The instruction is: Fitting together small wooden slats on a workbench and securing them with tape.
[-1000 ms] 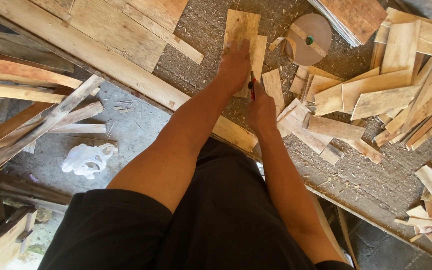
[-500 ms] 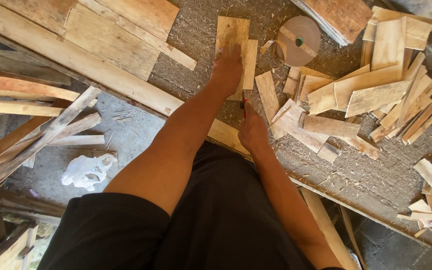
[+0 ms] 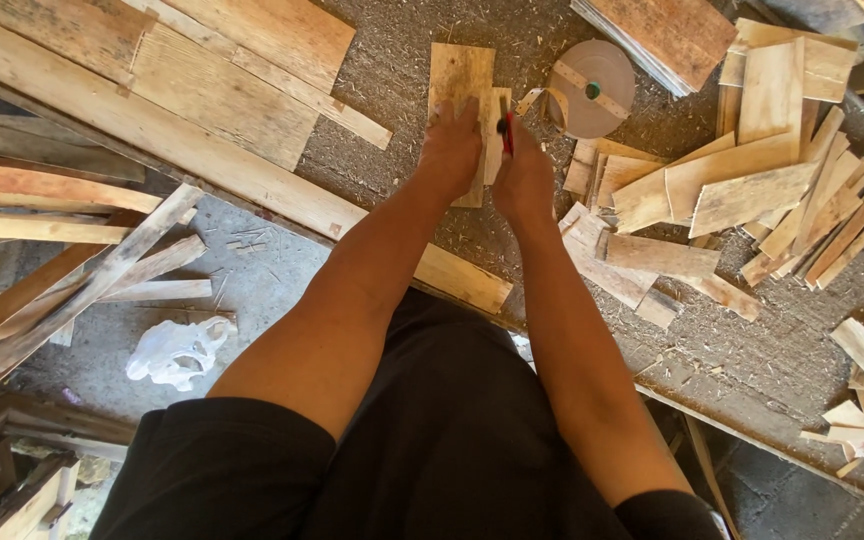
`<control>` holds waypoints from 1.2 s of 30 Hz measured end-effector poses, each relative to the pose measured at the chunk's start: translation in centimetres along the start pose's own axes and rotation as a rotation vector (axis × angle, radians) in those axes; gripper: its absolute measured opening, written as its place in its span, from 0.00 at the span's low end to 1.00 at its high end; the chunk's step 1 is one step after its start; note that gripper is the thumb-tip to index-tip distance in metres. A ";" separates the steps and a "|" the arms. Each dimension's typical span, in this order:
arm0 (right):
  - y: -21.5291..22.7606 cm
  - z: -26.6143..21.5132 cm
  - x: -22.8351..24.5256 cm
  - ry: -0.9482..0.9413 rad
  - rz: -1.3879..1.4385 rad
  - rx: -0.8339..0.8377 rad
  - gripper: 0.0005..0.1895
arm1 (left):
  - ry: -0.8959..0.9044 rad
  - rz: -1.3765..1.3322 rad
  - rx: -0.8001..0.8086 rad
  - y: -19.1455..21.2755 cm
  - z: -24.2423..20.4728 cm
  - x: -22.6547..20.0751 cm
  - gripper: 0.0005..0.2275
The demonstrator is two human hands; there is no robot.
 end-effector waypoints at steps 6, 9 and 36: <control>-2.2 3.1 -1.2 -0.038 -0.011 0.033 0.29 | -0.013 0.102 0.098 1.3 -1.0 -0.4 0.20; -2.4 3.1 -0.5 -0.111 -0.057 0.071 0.28 | -0.013 0.096 -0.013 0.6 -0.2 -0.2 0.26; -1.3 -0.2 0.0 -0.341 -0.096 0.290 0.27 | 0.006 0.027 0.041 0.5 -0.3 -0.2 0.27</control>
Point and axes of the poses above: each hand's wrist, its own z-axis towards the middle knuckle, its own y-axis out of the back of the hand, x = y × z, the point moved 10 cm from there along z, towards the middle knuckle, and after that the axes turned 7 degrees about -y, right-handed, at the moved point
